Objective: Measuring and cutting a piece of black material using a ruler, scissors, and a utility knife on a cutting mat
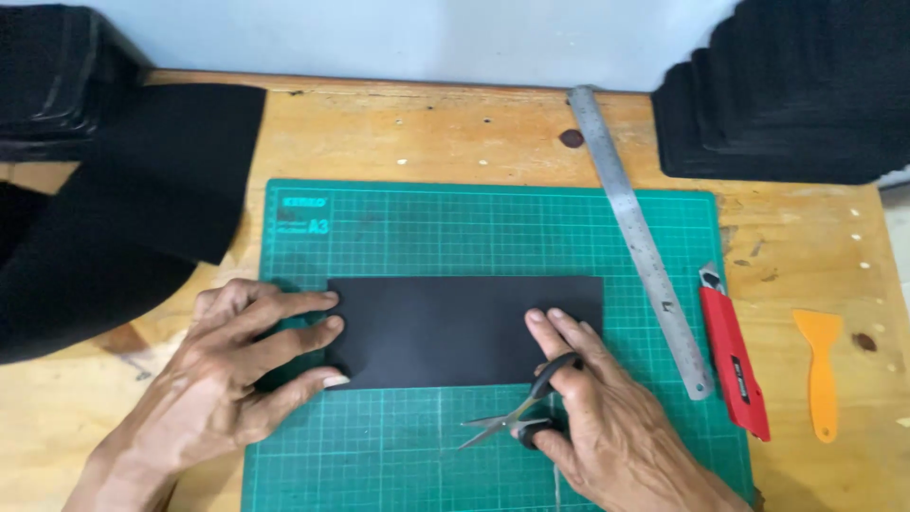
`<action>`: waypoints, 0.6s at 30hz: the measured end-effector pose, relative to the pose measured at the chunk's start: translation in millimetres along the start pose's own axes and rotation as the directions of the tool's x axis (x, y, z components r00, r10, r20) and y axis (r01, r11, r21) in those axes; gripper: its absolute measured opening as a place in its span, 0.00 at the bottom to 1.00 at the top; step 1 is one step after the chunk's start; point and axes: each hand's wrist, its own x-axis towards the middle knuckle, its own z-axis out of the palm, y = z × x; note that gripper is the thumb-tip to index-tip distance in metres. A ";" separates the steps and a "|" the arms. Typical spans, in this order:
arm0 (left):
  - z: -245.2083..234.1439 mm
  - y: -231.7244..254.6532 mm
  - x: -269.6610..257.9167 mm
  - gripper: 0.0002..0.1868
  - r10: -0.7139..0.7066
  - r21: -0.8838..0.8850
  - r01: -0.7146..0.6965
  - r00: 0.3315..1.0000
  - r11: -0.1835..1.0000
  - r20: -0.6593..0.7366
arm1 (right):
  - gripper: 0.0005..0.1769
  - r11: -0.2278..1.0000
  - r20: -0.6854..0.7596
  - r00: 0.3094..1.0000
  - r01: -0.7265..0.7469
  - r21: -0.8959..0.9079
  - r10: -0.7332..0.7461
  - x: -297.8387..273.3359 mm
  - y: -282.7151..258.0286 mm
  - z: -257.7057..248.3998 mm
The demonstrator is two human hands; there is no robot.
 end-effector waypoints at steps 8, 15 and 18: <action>-3.7 -4.4 0.3 0.19 0.155 -0.042 -0.156 0.988 0.987 -0.018 | 0.37 0.955 0.039 0.954 0.296 0.015 -0.296 47.0 -11.2 -33.3; -3.3 -6.3 -1.4 0.20 0.142 -0.041 -0.143 0.989 0.989 -0.032 | 0.01 0.805 0.136 0.797 0.594 0.000 -0.588 111.4 -34.9 -20.1; -3.0 -7.8 -3.1 0.18 0.155 -0.030 -0.156 0.987 0.987 -0.038 | 0.18 0.825 0.187 0.806 0.564 0.042 -0.561 118.4 -29.6 -14.3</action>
